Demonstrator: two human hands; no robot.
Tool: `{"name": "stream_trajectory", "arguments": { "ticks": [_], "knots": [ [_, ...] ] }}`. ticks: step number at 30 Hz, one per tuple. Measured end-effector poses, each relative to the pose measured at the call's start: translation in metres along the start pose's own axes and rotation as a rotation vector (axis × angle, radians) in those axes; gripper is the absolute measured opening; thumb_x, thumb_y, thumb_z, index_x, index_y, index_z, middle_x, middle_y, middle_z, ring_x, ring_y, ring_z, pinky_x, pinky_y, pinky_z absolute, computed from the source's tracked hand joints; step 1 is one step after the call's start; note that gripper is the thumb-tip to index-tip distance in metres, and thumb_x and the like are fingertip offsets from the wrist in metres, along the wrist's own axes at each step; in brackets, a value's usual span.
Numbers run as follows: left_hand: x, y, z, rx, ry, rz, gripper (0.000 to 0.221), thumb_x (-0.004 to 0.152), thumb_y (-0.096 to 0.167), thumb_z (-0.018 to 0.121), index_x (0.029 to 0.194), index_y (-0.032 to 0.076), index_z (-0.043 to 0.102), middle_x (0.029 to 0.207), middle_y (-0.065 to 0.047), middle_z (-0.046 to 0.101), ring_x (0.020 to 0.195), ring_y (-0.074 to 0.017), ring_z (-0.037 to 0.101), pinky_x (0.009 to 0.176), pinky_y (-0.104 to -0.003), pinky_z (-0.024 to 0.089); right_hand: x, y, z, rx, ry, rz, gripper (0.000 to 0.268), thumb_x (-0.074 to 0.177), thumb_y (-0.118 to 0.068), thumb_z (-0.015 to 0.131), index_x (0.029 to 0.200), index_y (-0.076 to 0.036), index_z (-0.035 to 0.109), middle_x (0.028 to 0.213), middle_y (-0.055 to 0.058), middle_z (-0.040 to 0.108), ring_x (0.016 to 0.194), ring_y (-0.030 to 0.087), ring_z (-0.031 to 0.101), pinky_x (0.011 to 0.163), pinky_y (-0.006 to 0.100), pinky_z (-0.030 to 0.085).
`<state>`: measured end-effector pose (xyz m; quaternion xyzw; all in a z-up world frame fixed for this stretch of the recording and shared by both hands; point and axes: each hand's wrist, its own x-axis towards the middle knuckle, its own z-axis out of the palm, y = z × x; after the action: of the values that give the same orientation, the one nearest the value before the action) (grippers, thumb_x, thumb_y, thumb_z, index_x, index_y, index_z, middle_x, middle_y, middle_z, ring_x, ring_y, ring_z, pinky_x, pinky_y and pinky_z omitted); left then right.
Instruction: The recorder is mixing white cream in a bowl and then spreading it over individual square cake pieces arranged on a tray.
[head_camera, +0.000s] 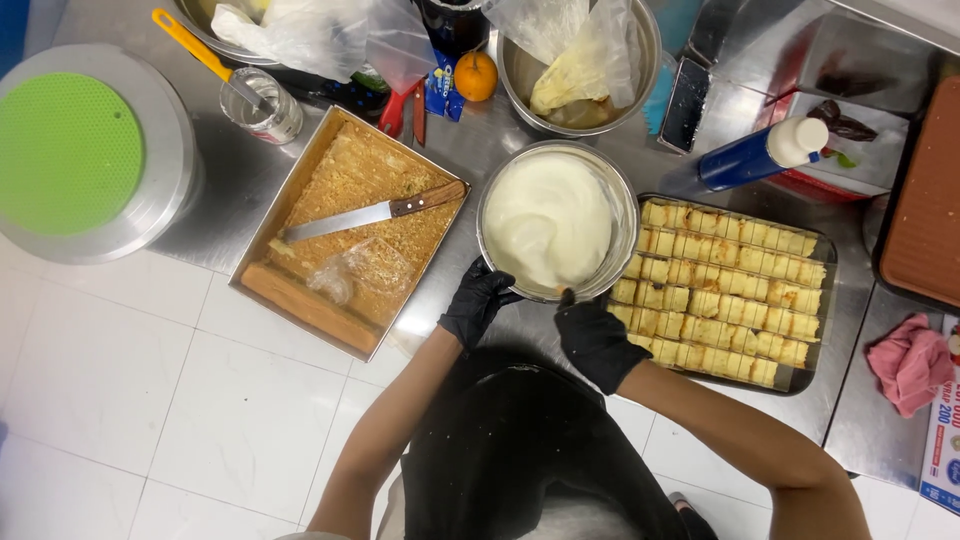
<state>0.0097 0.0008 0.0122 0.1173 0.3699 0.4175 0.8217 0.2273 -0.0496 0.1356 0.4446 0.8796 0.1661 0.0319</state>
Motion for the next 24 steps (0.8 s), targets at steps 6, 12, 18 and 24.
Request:
{"name": "stream_trajectory", "arguments": {
  "ticks": [6,12,18,24],
  "knots": [
    [-0.012,0.016,0.02,-0.044,0.002,-0.018,0.053,0.088,-0.005,0.063,0.137,0.013,0.053,0.111,-0.006,0.069,0.1,-0.0226,0.07,0.084,-0.044,0.066,0.012,0.043,0.074,0.697,-0.423,0.427,0.033,0.098,-0.012,0.052,0.125,0.005,0.058,0.071,0.018,0.064,0.057,0.03,0.061,0.05,0.046,0.05],
    [0.008,-0.018,-0.023,-0.039,-0.033,0.005,0.049,0.098,0.0,0.063,0.145,0.012,0.052,0.109,-0.009,0.067,0.1,-0.023,0.069,0.085,-0.046,0.062,0.005,-0.015,0.04,0.491,-0.209,0.074,0.046,0.091,-0.015,0.054,0.132,0.007,0.056,0.065,0.016,0.062,0.054,0.029,0.06,0.048,0.049,0.045],
    [-0.002,-0.001,0.0,-0.048,0.014,-0.018,0.048,0.094,-0.001,0.06,0.139,0.014,0.053,0.099,-0.005,0.067,0.093,-0.0195,0.069,0.087,-0.05,0.063,-0.009,0.009,0.109,-0.191,-0.371,0.148,0.043,0.098,-0.009,0.053,0.134,0.012,0.06,0.056,0.01,0.057,0.047,0.019,0.057,0.039,0.037,0.042],
    [0.005,-0.002,-0.008,-0.086,0.015,-0.051,0.051,0.092,-0.001,0.062,0.138,0.017,0.054,0.097,-0.003,0.066,0.09,-0.0175,0.068,0.087,-0.051,0.063,0.036,0.032,0.052,0.633,-0.251,0.207,0.035,0.099,-0.012,0.047,0.126,0.007,0.061,0.066,0.015,0.063,0.052,0.027,0.059,0.049,0.043,0.047]
  ]
}}
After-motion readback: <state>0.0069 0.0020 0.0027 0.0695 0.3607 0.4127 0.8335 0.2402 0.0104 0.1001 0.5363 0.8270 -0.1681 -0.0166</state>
